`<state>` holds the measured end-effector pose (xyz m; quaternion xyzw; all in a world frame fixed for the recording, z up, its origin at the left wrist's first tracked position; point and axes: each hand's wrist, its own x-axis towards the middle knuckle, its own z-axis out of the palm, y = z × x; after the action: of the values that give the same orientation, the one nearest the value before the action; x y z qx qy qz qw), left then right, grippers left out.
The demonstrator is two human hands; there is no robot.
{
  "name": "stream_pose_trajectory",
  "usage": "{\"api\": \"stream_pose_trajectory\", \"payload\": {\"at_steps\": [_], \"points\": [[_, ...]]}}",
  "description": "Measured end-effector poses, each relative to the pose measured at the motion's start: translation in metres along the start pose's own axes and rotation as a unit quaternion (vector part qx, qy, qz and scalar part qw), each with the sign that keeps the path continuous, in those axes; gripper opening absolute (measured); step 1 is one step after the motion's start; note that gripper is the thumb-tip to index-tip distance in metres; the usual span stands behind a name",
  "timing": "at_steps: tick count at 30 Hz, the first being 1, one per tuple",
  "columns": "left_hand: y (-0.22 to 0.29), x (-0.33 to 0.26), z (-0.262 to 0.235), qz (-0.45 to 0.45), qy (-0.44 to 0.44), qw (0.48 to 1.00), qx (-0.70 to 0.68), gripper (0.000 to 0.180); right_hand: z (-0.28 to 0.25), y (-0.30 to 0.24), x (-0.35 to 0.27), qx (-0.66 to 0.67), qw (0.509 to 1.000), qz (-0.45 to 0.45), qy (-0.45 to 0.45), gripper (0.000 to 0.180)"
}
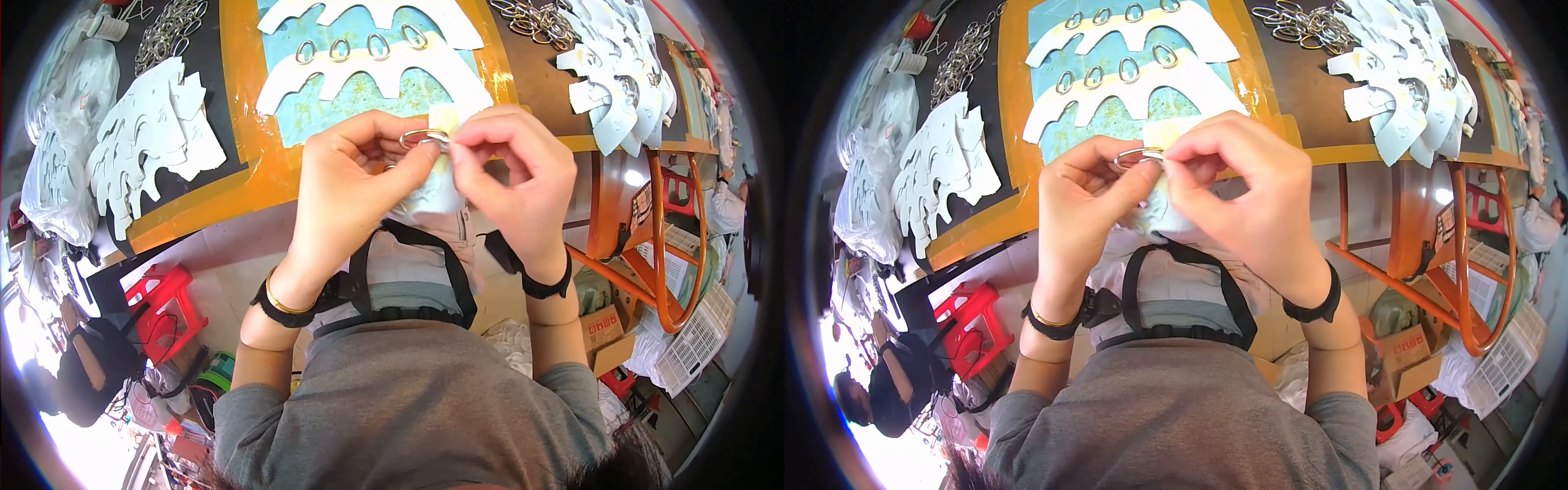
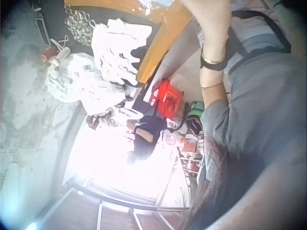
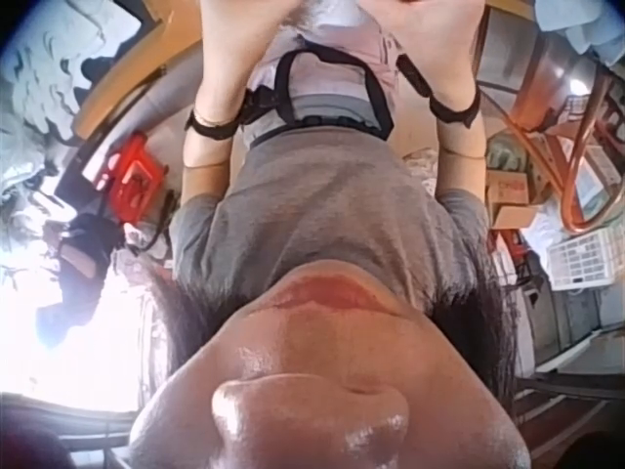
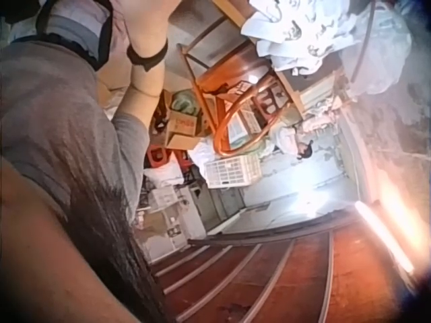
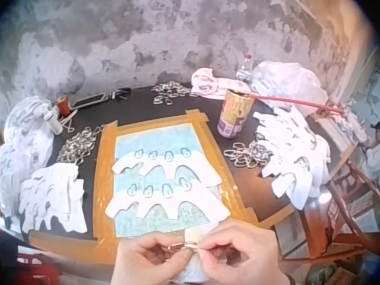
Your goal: Applying glue and attaching decorative rings to white shoe upper components.
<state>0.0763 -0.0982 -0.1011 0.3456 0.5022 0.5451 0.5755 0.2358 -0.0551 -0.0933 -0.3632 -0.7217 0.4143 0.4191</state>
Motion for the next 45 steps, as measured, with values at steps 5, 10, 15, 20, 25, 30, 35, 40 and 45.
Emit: {"api": "stream_pose_trajectory", "payload": {"at_steps": [5,10,15,20,25,30,35,40,45], "points": [[-0.009,0.006,-0.001,-0.060,-0.042,0.974,-0.215,0.010,0.010,0.000,-0.007,0.254,0.952,0.160,0.066,0.010],[-0.004,0.001,0.006,0.036,0.033,0.999,-0.015,0.007,0.012,0.000,0.000,0.153,0.984,0.059,0.063,0.016],[-0.001,-0.003,0.008,0.077,0.054,0.994,0.057,0.007,0.006,0.008,0.003,-0.077,0.991,-0.108,0.028,0.019],[0.001,-0.004,0.010,0.025,0.033,0.998,-0.047,0.016,0.011,-0.002,0.003,-0.076,0.996,-0.039,0.033,0.015],[-0.007,0.000,0.002,0.062,0.024,0.996,0.063,0.015,0.010,-0.002,0.001,-0.124,0.988,-0.086,0.002,0.014],[-0.007,-0.001,0.001,0.084,0.008,0.984,0.156,0.014,0.010,0.003,-0.001,-0.130,0.987,-0.093,0.026,0.013],[-0.008,-0.002,-0.003,0.098,-0.019,0.976,0.191,0.015,0.010,0.007,-0.001,-0.129,0.987,-0.098,0.019,0.014],[-0.002,0.000,-0.004,0.052,-0.042,0.985,0.160,0.015,0.007,0.007,0.003,-0.144,0.985,-0.095,-0.009,0.012],[0.001,-0.001,-0.003,0.030,-0.044,0.992,0.117,0.014,0.008,0.002,0.003,-0.097,0.994,-0.049,-0.005,0.011]]}}
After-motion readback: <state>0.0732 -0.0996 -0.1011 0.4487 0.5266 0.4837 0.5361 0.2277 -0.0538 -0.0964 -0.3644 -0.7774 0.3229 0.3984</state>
